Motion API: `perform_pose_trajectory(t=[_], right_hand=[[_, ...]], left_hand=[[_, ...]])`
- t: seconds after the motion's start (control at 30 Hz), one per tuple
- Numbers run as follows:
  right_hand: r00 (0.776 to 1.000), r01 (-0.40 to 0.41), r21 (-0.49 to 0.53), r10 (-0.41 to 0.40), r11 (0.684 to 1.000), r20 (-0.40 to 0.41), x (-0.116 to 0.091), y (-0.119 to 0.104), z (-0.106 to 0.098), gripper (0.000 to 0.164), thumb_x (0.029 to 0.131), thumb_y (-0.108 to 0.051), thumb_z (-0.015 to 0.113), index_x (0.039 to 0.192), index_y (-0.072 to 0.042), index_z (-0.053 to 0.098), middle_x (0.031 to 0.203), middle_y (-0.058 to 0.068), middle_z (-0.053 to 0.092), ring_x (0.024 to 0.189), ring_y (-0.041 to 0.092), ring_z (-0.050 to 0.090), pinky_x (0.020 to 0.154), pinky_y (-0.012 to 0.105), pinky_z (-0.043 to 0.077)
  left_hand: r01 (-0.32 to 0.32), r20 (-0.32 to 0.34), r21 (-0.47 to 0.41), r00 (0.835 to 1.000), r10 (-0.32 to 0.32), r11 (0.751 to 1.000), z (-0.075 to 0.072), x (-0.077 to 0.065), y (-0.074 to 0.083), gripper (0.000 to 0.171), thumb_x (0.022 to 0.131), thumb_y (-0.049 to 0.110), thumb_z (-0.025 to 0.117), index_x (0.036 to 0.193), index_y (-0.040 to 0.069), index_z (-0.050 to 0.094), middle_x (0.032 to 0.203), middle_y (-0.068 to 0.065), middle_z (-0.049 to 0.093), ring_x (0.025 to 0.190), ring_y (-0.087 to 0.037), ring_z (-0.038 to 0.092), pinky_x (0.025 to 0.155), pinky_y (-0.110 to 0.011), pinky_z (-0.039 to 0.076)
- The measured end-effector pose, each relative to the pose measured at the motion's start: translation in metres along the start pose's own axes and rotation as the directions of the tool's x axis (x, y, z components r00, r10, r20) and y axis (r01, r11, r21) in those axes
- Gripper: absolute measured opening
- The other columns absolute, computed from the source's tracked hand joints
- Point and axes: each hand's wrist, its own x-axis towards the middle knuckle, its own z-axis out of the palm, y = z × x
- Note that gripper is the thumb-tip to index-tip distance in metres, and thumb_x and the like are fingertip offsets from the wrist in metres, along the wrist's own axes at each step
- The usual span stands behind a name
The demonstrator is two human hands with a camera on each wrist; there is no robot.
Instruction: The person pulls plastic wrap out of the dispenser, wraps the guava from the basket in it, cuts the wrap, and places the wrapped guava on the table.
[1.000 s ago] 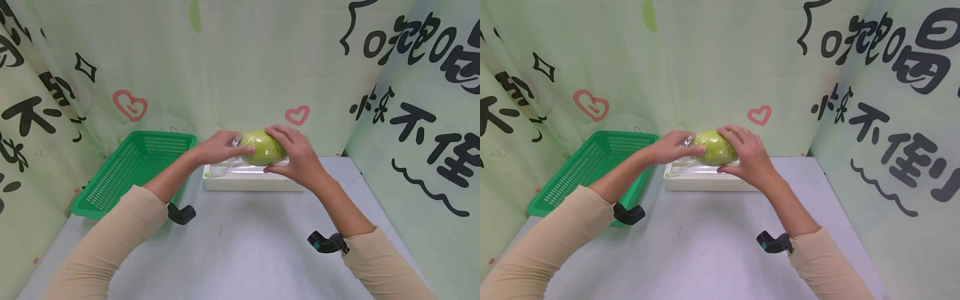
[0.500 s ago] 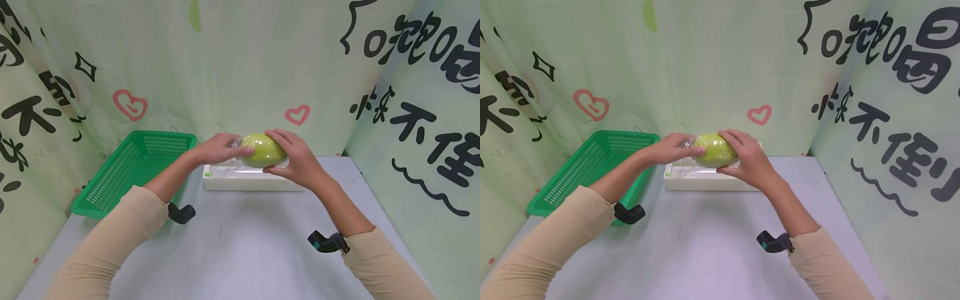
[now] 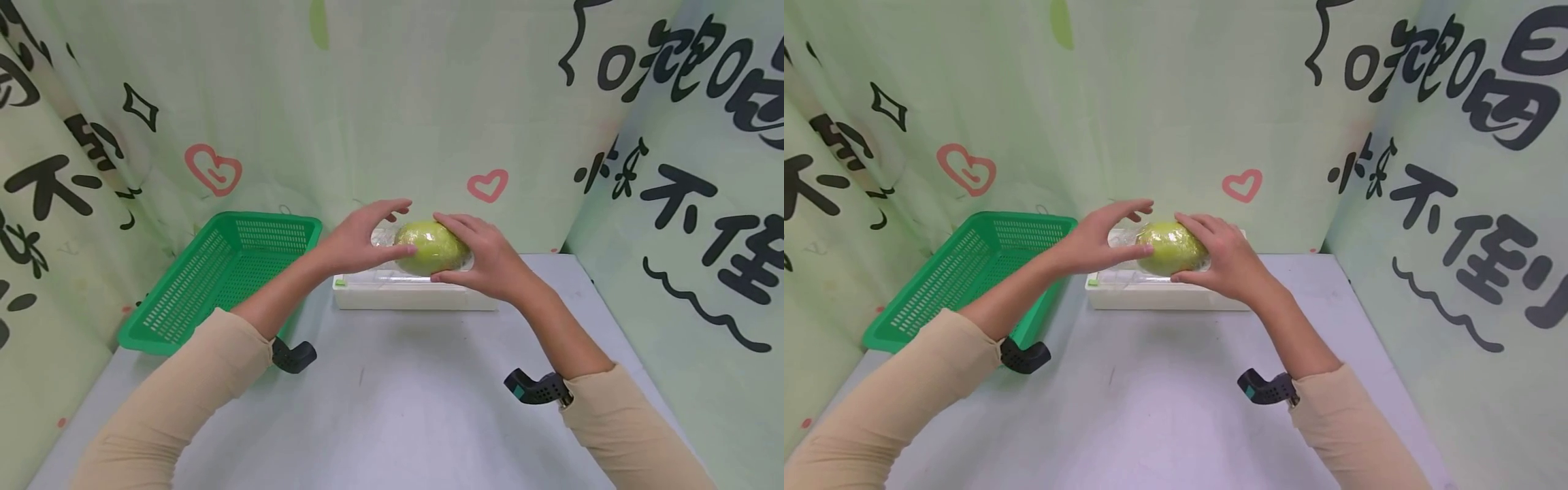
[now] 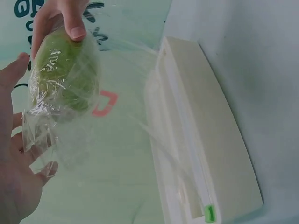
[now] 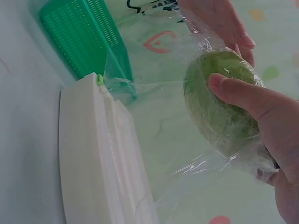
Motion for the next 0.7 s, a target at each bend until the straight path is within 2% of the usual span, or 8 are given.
perform_pose_trajectory(t=[0.13,0.27,0.5,0.7], right_hand=[[1.0,-0.022,0.024,0.021,0.999,0.015,0.0,0.002,0.0,0.091,0.07,-0.032,0.087,0.147,-0.017,0.041,0.14,0.011,0.05,0.126,0.029,0.049,0.097,0.048,0.051],[0.999,-0.041,0.031,0.041,0.999,0.025,0.001,0.003,0.001,0.091,0.071,-0.032,0.087,0.147,-0.016,0.04,0.141,0.011,0.05,0.126,0.029,0.05,0.096,0.047,0.052],[0.997,-0.071,0.059,0.069,0.996,0.037,0.002,0.005,0.0,0.096,0.072,-0.031,0.086,0.151,-0.018,0.033,0.142,0.012,0.05,0.128,0.03,0.049,0.099,0.049,0.05],[0.988,-0.143,0.092,0.137,0.985,0.07,0.004,0.007,0.0,0.091,0.072,-0.035,0.086,0.144,-0.014,0.035,0.136,0.011,0.053,0.118,0.027,0.056,0.094,0.046,0.053]], left_hand=[[-0.074,-0.041,0.05,0.996,0.076,0.996,0.005,-0.003,0.002,0.076,0.084,0.045,0.072,0.147,0.02,0.038,0.148,0.002,0.045,0.132,-0.019,0.046,0.106,-0.042,0.044],[-0.13,-0.077,0.155,0.987,0.143,0.979,0.009,-0.006,0.004,0.079,0.081,0.048,0.074,0.146,0.019,0.04,0.148,0.0,0.045,0.136,-0.02,0.044,0.109,-0.044,0.04],[-0.197,-0.09,0.369,0.965,0.246,0.908,0.016,-0.009,0.005,0.089,0.076,0.054,0.076,0.147,0.016,0.039,0.147,-0.003,0.045,0.136,-0.019,0.044,0.108,-0.045,0.037],[-0.221,-0.095,0.484,0.948,0.302,0.847,0.022,-0.009,0.005,0.091,0.076,0.054,0.077,0.147,0.012,0.038,0.147,-0.006,0.046,0.136,-0.02,0.044,0.107,-0.043,0.04]])
